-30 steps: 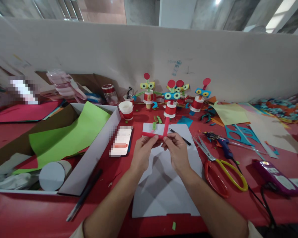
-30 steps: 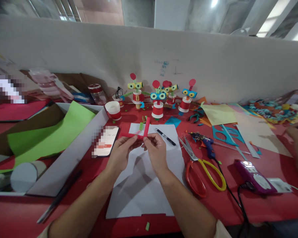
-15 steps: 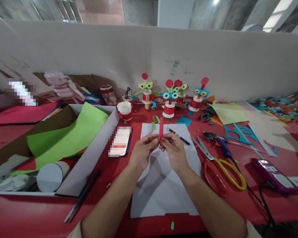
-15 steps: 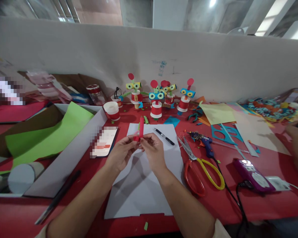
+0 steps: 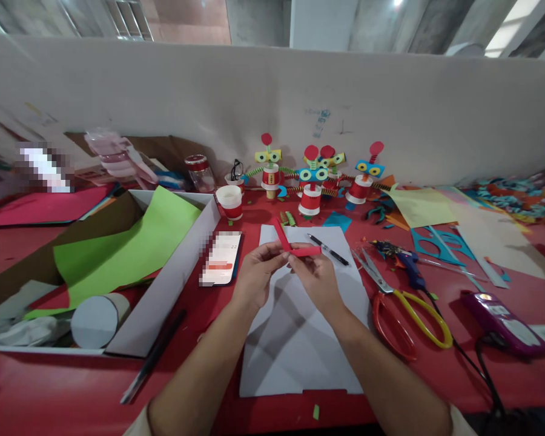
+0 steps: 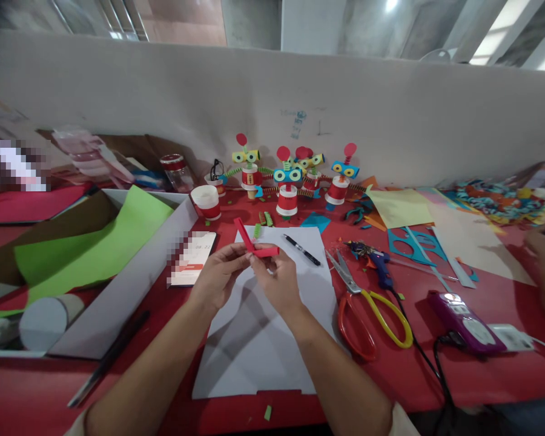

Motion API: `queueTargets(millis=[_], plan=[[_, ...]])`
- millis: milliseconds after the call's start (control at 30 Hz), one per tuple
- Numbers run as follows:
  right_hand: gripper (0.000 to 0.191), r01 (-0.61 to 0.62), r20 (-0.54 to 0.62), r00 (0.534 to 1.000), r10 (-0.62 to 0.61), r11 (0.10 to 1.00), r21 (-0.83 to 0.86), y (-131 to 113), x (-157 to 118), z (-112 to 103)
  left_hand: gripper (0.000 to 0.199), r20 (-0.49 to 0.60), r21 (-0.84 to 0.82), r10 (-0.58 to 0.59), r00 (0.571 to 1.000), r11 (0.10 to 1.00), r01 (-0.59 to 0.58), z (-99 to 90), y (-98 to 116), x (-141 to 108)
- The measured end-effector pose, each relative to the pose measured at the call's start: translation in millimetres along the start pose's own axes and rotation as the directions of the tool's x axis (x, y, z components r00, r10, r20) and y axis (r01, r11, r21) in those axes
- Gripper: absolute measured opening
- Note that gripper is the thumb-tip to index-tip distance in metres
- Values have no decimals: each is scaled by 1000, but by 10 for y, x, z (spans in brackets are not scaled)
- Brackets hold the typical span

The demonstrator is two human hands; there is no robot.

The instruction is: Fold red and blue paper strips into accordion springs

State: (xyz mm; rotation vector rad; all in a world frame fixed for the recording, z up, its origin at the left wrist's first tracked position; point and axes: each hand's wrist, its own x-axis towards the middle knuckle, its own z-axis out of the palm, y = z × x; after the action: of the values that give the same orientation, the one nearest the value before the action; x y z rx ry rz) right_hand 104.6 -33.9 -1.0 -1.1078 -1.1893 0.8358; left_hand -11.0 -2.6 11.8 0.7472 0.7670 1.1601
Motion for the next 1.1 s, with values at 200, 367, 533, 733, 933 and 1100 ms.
queueTargets(millis=[200,367,533,733,933,1100], plan=[[17,-56,-52,997,61,995,88,-25,3,37,22,45,-54,13,999,999,-10,-2,-51,0],[12,-40,-17,999,42,994,101,-54,7,42,28,52,-41,27,998,999,-25,-11,-69,9],[10,1,-17,1000,-1,1000,25,-55,-1,22,22,70,37,17,997,999,-20,-10,-21,3],[17,31,25,999,-31,999,-14,10,-26,35,19,-4,-44,-76,997,996,76,-40,12,10],[17,47,2,999,-47,993,-112,59,-17,39,16,-46,-272,-304,952,920,281,-16,-33,20],[7,32,-26,999,-37,987,-157,45,-17,18,11,-72,-297,-319,945,911,285,9,-50,23]])
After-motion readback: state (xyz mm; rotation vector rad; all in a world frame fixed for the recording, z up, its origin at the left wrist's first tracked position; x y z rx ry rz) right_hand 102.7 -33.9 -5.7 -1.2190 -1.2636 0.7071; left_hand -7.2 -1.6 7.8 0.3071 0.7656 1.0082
